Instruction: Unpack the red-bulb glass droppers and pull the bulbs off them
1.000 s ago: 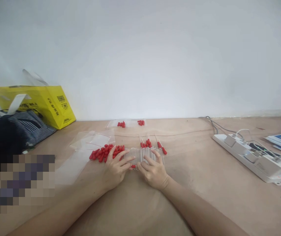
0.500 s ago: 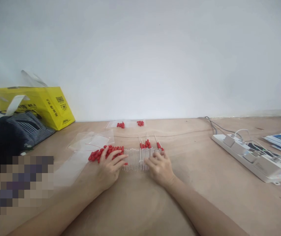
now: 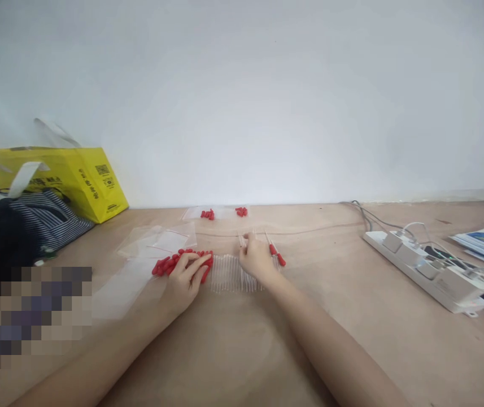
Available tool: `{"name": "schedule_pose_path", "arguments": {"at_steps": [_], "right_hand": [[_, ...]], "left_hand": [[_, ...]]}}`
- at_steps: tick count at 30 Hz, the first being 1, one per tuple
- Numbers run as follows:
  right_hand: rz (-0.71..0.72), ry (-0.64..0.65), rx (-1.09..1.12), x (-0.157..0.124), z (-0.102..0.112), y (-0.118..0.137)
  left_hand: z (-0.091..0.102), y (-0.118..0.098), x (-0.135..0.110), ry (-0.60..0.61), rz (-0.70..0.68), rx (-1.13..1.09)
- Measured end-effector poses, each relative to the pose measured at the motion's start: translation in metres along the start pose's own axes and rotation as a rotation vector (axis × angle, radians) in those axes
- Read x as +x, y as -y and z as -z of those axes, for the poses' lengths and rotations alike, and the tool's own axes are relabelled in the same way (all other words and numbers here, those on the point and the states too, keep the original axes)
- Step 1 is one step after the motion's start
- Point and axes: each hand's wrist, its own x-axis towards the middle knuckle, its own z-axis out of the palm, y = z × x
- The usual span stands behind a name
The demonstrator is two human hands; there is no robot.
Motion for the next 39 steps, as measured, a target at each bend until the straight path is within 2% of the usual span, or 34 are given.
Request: {"name": "schedule_pose_path", "arguments": {"at_steps": [4,8,10,16,20,25,30,36,39], "right_hand": [[-0.039,0.042,-0.067,0.011,-0.013,0.013],[-0.048,0.076,-0.143,0.007,-0.022,0.018],[-0.033,0.085,-0.177,0.003,-0.024,0.020],[-0.002,0.070,-0.213,-0.003,-0.023,0.023],[-0.073,0.033,-0.187,0.006,-0.014,0.010],[-0.231,-0.014,-0.146,0.024,0.004,-0.020],[-0.347,0.011,-0.108,0.032,0.017,-0.043],[-0.391,0.149,-0.061,0.042,0.010,-0.045],[-0.408,0.168,-0.076,0.051,0.005,-0.039]], "left_hand": [[0.011,0.011,0.010,-0.030,0.165,0.103],[0.024,0.034,0.017,-0.099,0.356,0.185],[0.030,0.045,0.018,-0.096,0.429,0.225],[0.043,0.067,0.019,0.086,0.706,0.254],[0.044,0.076,0.018,0.195,0.844,0.281],[0.043,0.085,0.014,0.297,0.880,0.291],[0.042,0.089,0.013,0.313,0.895,0.312],[0.042,0.084,0.014,0.282,0.858,0.365],[0.042,0.077,0.013,0.259,0.817,0.401]]}}
